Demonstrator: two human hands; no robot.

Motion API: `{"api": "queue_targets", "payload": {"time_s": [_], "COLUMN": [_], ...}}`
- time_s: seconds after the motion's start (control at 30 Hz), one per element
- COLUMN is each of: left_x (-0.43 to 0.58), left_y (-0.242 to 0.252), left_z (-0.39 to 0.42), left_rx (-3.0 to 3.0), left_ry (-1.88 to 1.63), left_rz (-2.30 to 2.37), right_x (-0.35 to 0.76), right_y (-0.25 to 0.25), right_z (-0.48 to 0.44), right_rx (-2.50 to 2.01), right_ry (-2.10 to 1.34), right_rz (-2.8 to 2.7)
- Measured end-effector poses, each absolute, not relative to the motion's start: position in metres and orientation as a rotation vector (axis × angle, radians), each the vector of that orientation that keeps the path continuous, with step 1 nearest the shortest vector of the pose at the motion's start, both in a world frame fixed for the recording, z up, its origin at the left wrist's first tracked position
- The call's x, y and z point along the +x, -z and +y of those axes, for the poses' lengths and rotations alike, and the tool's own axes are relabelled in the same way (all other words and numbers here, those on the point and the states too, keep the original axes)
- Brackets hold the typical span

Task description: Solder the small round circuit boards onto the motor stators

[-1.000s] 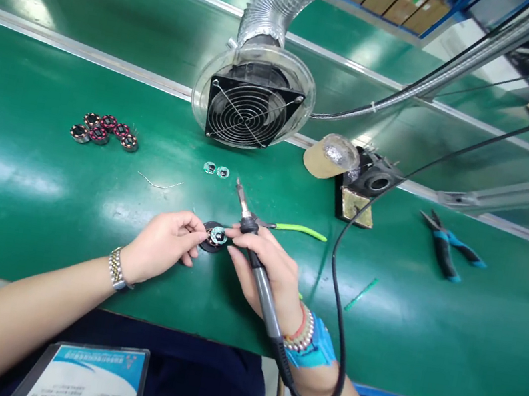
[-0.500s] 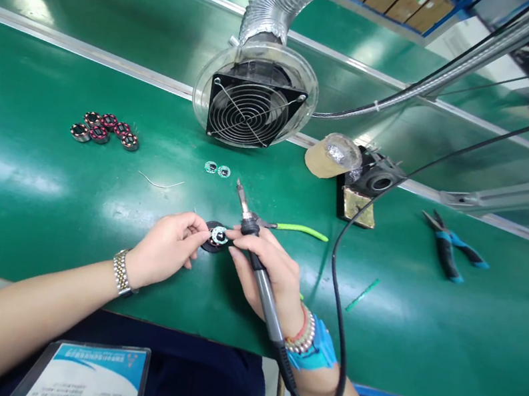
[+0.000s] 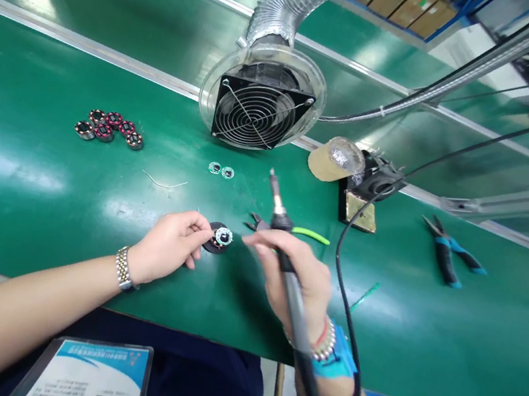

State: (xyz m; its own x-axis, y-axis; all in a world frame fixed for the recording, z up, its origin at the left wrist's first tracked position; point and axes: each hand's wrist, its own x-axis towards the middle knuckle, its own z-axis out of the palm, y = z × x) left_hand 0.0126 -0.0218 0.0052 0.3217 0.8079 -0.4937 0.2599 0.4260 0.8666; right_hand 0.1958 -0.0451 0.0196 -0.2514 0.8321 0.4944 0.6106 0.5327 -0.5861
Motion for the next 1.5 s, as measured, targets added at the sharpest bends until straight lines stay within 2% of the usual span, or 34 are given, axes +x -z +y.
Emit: {"api": "queue_targets", "payload": {"time_s": [0.2,0.73,1.2,1.4,1.5], "left_x": [0.012,0.007,0.006,0.006,0.006], "left_y": [-0.005,-0.005,-0.004,-0.006,-0.005], "left_z": [-0.022,-0.018,-0.016,-0.016,-0.016], "left_rx": [1.118,1.137,1.113,1.136,1.151], "left_ry": [-0.487,-0.412,-0.392,-0.380,-0.381], "left_rz": [1.208,1.147,1.124,1.146,1.149], "right_x": [0.180,0.175,0.207,0.214,0.215], "right_y": [-0.006,0.008,-0.024,-0.033,-0.036], "right_z": [-0.038,-0.045,-0.048,-0.044,-0.041], "right_rx": [-1.175,-1.261,-1.116,-1.142,-1.111], "right_ry": [-0.402,-0.436,-0.418,-0.798,-0.876], "right_rz": [-2.201,-2.027,-1.871,-1.722,-1.750]}}
